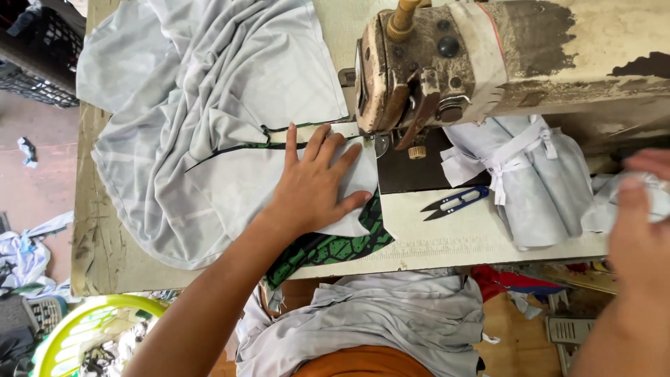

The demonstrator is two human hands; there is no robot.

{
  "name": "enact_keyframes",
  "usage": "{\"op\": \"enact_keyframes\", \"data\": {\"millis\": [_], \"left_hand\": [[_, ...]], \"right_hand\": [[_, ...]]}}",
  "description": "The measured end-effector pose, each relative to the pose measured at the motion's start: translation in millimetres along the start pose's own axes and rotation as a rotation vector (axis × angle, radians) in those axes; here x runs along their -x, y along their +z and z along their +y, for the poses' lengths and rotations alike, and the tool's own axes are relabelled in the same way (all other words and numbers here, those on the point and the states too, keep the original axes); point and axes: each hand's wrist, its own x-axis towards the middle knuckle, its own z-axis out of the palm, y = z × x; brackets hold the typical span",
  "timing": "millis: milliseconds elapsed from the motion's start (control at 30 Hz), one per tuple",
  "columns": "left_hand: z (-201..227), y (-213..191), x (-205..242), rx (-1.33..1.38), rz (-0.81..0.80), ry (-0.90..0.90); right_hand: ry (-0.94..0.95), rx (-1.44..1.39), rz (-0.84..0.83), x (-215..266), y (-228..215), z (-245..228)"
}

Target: Aligning, folding, and bundling fabric garment pieces at a sewing workstation using fabric strips and thread snips.

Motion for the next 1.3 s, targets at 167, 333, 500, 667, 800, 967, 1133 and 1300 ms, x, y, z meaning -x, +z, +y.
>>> {"op": "enact_keyframes", "data": {"millis": [167,333,500,667,800,967,1133,1300], "left_hand": [[18,-56,26,0.236,-0.123,0.106],[19,-50,59,0.228,-0.123,0.063],[18,-37,68,0.353,-0.148,-0.257],[30,-26,61,0.286,-0.026,-0.262],[33,-56,52,0.52,0.055,-0.34],[72,-32,51,0.465,0.101,0.11],[80,-2,70,0.22,0.082,0.085],[81,-6,77,0.162,0.106,0.108]], "right_hand": [[-0.362,-0.301,-0.364,28,63,-100],[-0.478,-0.177,-0.5,30,101,-129],[-0.505,-0.1,-0.492,29,103,-130],[-0.5,-0.115,-0.506,28,99,-131],[-0.504,-0.136,-0.485,27,97,-132],[-0.492,-0.144,-0.491,28,98,-132],[-0.484,-0.182,-0.453,29,97,-132],[-0.478,-0.213,-0.434,30,99,-131]]}}
